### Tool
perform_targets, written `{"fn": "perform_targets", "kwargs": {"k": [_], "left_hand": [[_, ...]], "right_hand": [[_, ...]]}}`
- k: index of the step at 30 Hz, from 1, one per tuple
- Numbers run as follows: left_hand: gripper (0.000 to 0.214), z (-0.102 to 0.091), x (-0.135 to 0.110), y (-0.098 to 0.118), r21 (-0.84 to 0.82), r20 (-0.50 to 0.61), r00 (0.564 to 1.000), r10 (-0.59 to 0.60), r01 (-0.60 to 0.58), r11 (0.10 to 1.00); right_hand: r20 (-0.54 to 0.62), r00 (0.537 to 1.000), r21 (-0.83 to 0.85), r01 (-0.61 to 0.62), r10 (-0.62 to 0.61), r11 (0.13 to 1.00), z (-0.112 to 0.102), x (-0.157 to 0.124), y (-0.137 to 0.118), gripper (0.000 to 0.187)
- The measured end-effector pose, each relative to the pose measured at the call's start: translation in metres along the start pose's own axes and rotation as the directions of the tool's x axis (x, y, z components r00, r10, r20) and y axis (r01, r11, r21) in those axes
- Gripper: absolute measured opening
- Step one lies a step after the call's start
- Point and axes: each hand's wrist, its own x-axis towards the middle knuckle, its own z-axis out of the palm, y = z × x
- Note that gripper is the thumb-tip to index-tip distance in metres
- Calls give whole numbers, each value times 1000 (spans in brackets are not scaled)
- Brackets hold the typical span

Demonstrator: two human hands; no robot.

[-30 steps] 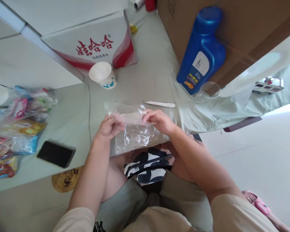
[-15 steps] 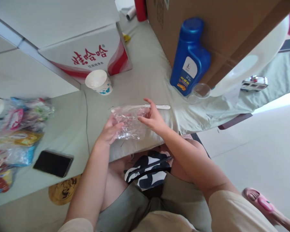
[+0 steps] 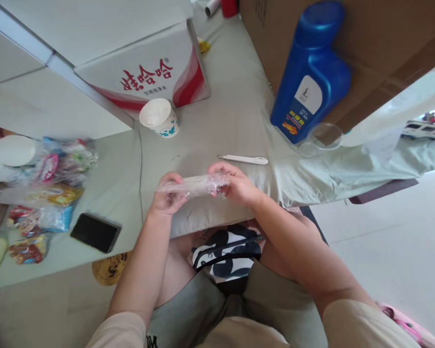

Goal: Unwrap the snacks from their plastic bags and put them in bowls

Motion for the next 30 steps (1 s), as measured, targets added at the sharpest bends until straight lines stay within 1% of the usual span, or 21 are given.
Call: {"fn": "perform_targets", "kwargs": {"k": [1,3,5,6,7,8,9,10,11,12,13,14,15,17,19,21,23,24,27,28,30], "left_hand": [[34,-1,0,1,-17,13,1000,-6,6,1000],[38,-2,3,0,-1,15,1000,-10,10,1000],[38,-3,8,-4,82,-15,1000,10,-9,997],[32,-4,12,-8,141,-43,998,40,-34,989],[28,-5,16,-12,202,-81,993,91,-73,977],[32,-7,19,-16,265,-131,978,160,-121,956],[38,-9,22,-20,331,-193,949,249,-176,927],[41,-10,23,-24,397,-257,901,349,-231,888],[37,-11,24,-27,461,-303,844,442,-275,843],[31,-11,23,-29,516,-317,799,511,-307,800],[26,-9,21,-30,551,-296,781,550,-331,766],[25,-6,18,-31,563,-244,793,558,-353,747],[29,-1,15,-33,555,-169,825,539,-373,744],[46,10,10,-35,491,-2,900,436,-379,785],[57,21,7,-36,404,93,942,322,-331,853],[53,27,5,-36,318,95,961,261,-278,907],[41,28,2,-32,229,87,967,241,-254,940],[34,27,0,-29,179,107,968,227,-244,953],[21,22,-7,-18,70,164,965,206,-219,973],[21,20,-9,-15,75,126,966,226,-236,969],[25,14,-9,-10,146,-48,955,292,-283,948]], "right_hand": [[33,999,9,-1,1,1000,-1,0,-2,27],[44,999,-68,13,-10,998,-5,0,-3,37],[-22,998,-265,47,-55,963,-9,1,-1,43],[-71,993,-377,59,-92,925,-10,2,1,40],[-124,983,-473,63,-138,879,-12,2,2,35],[-181,965,-546,62,-189,836,-13,3,4,38],[-238,941,-597,54,-241,800,-13,4,5,47],[-291,911,-635,44,-292,771,-13,4,6,56],[-331,880,-670,35,-340,742,-13,4,6,57],[-348,854,-704,34,-387,709,-12,4,6,50],[-336,840,-734,50,-426,678,-10,4,5,38],[-300,843,-746,83,-445,661,-8,3,5,26],[-246,866,-732,128,-435,670,-6,2,5,19],[-110,933,-607,211,-344,766,1,1,7,22],[-42,964,-444,217,-262,869,7,0,12,31],[-125,945,-410,228,-302,883,11,0,17,38],[-232,883,-493,256,-409,832,14,1,20,46],[-238,870,-535,255,-433,805,16,1,22,49],[-189,911,-588,194,-366,785,23,-1,26,44],[-207,914,-599,164,-349,784,27,-1,28,40],[-301,873,-639,114,-384,761,35,1,32,33]]}}
